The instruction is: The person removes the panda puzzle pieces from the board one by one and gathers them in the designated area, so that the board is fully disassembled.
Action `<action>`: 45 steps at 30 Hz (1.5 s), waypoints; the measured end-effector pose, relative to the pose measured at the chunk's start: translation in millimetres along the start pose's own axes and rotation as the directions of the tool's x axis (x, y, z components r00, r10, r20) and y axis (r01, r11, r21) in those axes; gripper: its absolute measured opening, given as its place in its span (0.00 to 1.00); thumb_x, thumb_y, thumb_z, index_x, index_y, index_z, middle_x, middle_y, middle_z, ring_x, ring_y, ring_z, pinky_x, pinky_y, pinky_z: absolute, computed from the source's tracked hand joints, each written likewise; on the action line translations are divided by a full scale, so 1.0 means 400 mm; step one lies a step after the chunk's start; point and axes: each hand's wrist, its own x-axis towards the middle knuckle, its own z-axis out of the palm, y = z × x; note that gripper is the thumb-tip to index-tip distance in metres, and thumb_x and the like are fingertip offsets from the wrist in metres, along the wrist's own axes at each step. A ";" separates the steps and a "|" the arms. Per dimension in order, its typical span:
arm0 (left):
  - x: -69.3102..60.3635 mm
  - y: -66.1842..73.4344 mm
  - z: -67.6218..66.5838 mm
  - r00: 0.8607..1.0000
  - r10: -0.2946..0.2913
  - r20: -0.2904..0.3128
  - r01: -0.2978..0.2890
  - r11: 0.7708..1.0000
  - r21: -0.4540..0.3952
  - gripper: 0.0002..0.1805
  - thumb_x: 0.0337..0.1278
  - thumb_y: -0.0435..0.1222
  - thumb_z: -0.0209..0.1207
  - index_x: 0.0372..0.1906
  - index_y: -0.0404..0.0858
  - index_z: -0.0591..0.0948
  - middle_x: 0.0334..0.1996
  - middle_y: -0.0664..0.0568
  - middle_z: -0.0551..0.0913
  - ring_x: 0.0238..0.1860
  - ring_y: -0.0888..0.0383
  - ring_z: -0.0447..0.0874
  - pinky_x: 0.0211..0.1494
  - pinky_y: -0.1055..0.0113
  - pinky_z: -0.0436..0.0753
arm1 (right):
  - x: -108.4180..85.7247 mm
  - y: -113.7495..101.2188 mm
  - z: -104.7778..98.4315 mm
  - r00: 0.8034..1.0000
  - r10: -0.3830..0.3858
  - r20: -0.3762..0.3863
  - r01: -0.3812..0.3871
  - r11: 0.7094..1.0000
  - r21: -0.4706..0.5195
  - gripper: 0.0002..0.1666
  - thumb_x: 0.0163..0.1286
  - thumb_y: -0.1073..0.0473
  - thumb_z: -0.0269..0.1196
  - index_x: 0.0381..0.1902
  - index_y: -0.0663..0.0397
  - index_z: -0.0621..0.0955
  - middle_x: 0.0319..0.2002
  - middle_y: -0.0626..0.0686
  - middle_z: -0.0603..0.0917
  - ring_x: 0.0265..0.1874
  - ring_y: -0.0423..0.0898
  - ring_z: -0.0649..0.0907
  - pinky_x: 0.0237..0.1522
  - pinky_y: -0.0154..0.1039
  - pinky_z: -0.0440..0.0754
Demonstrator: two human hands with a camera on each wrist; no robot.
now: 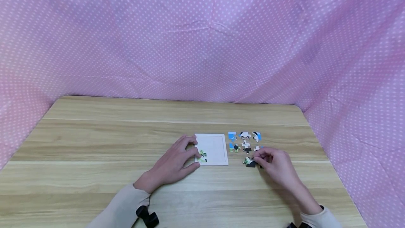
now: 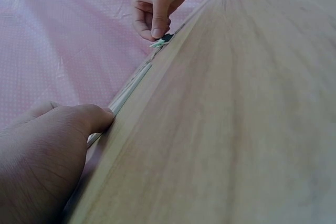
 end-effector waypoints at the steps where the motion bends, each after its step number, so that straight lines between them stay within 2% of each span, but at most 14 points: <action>1: 0.000 0.000 0.000 1.000 0.000 0.001 0.000 1.000 0.000 0.09 0.76 0.49 0.68 0.50 0.50 0.87 0.71 0.46 0.76 0.82 0.45 0.66 0.83 0.42 0.72 | 0.000 0.001 0.000 1.000 0.001 0.002 -0.001 1.000 -0.003 0.10 0.67 0.71 0.78 0.36 0.50 0.92 0.30 0.42 0.90 0.26 0.35 0.79 0.28 0.31 0.79; 12: -0.002 0.000 -0.002 1.000 -0.015 0.007 0.015 1.000 -0.012 0.09 0.76 0.48 0.68 0.51 0.50 0.87 0.72 0.45 0.76 0.83 0.42 0.65 0.85 0.40 0.67 | 0.002 0.008 0.005 1.000 -0.010 -0.004 0.010 1.000 -0.030 0.11 0.67 0.70 0.78 0.36 0.48 0.91 0.31 0.42 0.89 0.27 0.35 0.78 0.29 0.31 0.78; 21: -0.003 -0.004 0.001 1.000 -0.002 0.003 0.002 1.000 -0.006 0.09 0.77 0.49 0.68 0.51 0.51 0.86 0.71 0.46 0.76 0.83 0.44 0.66 0.84 0.42 0.70 | 0.003 0.011 0.011 1.000 -0.021 -0.014 0.021 0.998 -0.053 0.11 0.66 0.70 0.78 0.35 0.47 0.91 0.32 0.43 0.88 0.29 0.36 0.79 0.31 0.32 0.79; 29: -0.003 -0.004 0.000 1.000 -0.001 0.009 0.001 1.000 -0.006 0.09 0.77 0.48 0.68 0.51 0.50 0.86 0.72 0.45 0.76 0.84 0.43 0.65 0.89 0.40 0.61 | 0.002 0.016 0.019 0.999 -0.036 -0.024 0.034 0.996 -0.085 0.13 0.65 0.70 0.80 0.35 0.44 0.91 0.36 0.44 0.90 0.33 0.38 0.80 0.35 0.32 0.81; 45: -0.001 0.001 -0.003 0.999 -0.030 0.014 0.030 0.999 -0.021 0.12 0.76 0.49 0.69 0.54 0.49 0.86 0.73 0.45 0.75 0.83 0.44 0.66 0.84 0.41 0.70 | 0.002 0.012 0.017 0.997 -0.062 -0.047 0.059 0.996 -0.071 0.10 0.66 0.69 0.80 0.35 0.48 0.91 0.36 0.43 0.89 0.33 0.37 0.79 0.34 0.33 0.80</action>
